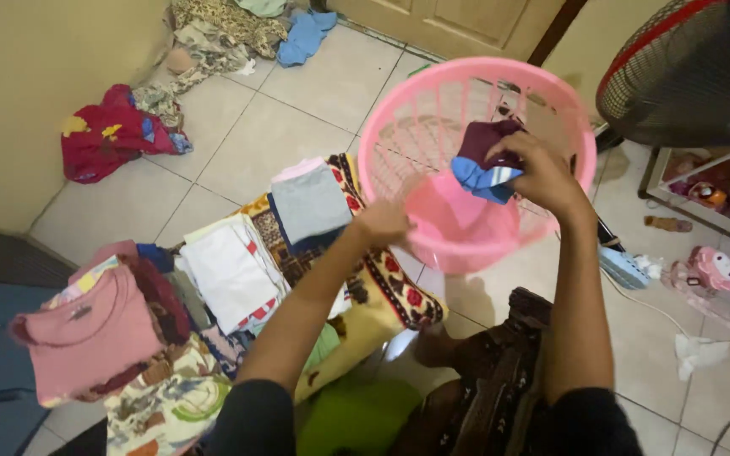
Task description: The person folds clothes and small fabric items by hand, taking them from a laundry basket and placing them into sorted stacks on a mat.
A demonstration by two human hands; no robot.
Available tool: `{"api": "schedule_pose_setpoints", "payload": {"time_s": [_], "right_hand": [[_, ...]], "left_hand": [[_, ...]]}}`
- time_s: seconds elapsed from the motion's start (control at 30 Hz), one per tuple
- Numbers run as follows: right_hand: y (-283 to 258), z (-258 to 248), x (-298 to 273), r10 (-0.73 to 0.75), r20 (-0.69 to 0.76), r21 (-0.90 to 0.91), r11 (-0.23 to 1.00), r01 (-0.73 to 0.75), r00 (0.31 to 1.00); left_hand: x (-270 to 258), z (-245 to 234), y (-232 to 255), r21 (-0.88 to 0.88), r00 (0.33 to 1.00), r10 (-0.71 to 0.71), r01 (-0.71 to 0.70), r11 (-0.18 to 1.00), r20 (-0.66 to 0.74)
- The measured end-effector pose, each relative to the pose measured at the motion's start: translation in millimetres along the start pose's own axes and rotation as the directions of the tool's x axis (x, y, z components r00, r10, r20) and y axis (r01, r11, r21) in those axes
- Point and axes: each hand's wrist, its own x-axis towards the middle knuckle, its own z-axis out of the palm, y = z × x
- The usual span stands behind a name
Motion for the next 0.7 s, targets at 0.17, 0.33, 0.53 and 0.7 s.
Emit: {"api": "schedule_pose_setpoints", "payload": {"time_s": [0.17,0.33,0.53,0.7], "right_hand": [[-21,20,-41,0.071,-0.228,0.195,0.98,-0.026,0.971],[-14,51,-46,-0.083,-0.384,0.017,0.995,0.097,0.92],[-29,67,-43,-0.044,-0.477,0.055,0.995,0.08,0.878],[-34,74,-38,-0.023,-0.437,0.18,0.977,0.113,0.899]], "left_hand": [[36,-3,-50,0.243,0.967,-0.202,0.235,0.941,-0.153],[101,32,-67,0.146,0.816,-0.542,0.572,0.807,-0.2],[78,54,-59,0.044,0.558,-0.684,0.789,0.613,-0.47],[29,23,-29,-0.668,0.71,-0.624,0.294,0.684,-0.326]]}}
